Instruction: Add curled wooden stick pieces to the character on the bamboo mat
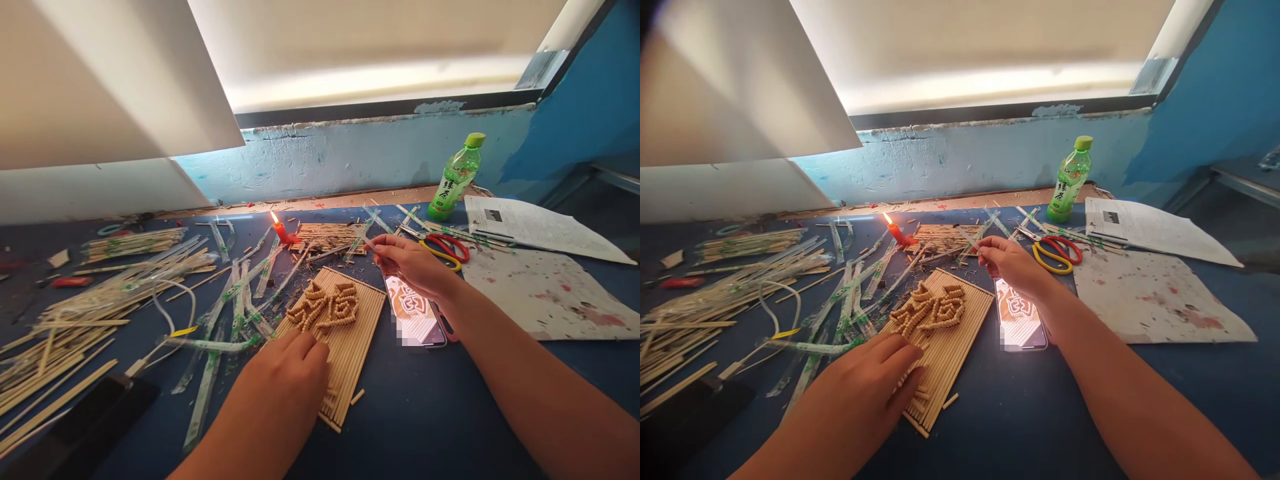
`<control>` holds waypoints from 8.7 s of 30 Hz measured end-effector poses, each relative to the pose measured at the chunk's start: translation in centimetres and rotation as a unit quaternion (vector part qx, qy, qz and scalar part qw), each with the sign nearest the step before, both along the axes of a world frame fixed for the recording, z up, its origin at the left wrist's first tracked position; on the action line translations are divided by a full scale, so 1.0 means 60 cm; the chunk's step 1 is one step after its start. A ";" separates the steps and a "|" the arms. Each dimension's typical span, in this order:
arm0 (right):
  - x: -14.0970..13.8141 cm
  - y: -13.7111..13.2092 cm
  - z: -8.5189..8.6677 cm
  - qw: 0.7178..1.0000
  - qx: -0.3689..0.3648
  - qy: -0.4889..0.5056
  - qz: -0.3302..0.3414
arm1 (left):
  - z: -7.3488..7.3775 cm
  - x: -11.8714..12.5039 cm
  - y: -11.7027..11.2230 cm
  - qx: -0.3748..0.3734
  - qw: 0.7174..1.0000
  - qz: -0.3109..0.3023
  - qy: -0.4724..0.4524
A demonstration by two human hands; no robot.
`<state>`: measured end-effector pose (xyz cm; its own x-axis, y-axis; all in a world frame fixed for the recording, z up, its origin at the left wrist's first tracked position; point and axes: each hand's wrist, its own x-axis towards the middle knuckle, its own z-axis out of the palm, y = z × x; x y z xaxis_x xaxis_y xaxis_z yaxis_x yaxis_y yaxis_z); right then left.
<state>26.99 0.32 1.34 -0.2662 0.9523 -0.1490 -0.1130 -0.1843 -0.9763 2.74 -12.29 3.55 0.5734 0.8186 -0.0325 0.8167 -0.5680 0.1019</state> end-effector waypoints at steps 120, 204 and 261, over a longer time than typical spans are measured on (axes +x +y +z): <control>-0.003 0.006 -0.010 0.999 0.018 -0.030 -0.001 | -0.002 -0.043 0.037 0.059 0.998 -0.028 0.020; -0.191 0.152 0.015 0.828 0.376 -0.415 0.008 | -0.036 -0.135 0.280 0.021 0.689 0.295 -0.662; -0.205 0.170 -0.003 0.858 0.389 -0.333 -0.041 | -0.036 -0.125 0.268 0.039 0.748 0.298 -0.592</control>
<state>14.72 10.52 1.15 -0.2964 0.8435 0.4479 0.5362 0.5351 -0.6528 -4.77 3.81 1.41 -0.3050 0.9129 0.2711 0.2921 -0.1812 0.9391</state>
